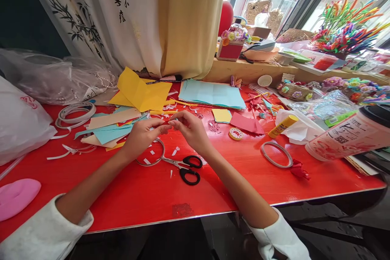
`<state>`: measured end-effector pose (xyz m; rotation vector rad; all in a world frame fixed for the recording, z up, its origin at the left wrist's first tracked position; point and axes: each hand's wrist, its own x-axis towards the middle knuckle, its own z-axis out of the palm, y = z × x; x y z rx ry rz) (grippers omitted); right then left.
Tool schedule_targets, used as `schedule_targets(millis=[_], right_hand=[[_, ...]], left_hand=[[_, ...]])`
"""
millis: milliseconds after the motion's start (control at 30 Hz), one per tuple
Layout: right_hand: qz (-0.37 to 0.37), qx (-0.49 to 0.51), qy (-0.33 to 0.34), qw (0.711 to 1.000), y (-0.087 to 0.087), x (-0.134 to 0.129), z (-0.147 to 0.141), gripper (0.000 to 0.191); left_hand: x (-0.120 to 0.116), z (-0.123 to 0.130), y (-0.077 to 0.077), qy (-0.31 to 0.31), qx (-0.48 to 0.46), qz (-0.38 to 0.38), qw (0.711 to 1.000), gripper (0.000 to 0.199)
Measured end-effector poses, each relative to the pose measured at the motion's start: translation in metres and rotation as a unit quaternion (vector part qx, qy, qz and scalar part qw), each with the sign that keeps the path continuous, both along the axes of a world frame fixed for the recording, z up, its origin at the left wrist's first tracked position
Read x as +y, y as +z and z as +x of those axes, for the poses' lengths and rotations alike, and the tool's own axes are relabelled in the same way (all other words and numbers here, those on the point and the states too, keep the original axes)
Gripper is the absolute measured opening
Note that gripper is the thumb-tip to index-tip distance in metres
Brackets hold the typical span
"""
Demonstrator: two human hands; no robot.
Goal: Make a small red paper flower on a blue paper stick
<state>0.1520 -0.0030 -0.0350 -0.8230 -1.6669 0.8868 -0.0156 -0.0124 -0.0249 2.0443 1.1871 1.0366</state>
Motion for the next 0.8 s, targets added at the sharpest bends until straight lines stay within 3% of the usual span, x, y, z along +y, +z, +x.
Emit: schedule_targets(millis=[133,300,567,800], right_hand=[[-0.035,0.008,0.029,0.999,0.0,0.004,0.002,0.024],[-0.097,0.03,0.057,0.993,0.005,0.006,0.007,0.045],[-0.057,-0.023,0.051,0.997,0.009,0.004,0.01,0.03],[-0.053,0.039,0.05,0.997,-0.003,0.006,0.005,0.022]], left_hand=[[0.001,0.0,0.0,-0.004,-0.007,-0.024,1.0,0.025],[0.001,-0.001,0.0,0.017,-0.012,-0.002,1.0,0.022],[0.0,0.0,0.002,0.033,0.015,0.045,0.998,0.021],[-0.004,0.002,0.002,0.02,0.009,0.031,0.999,0.019]])
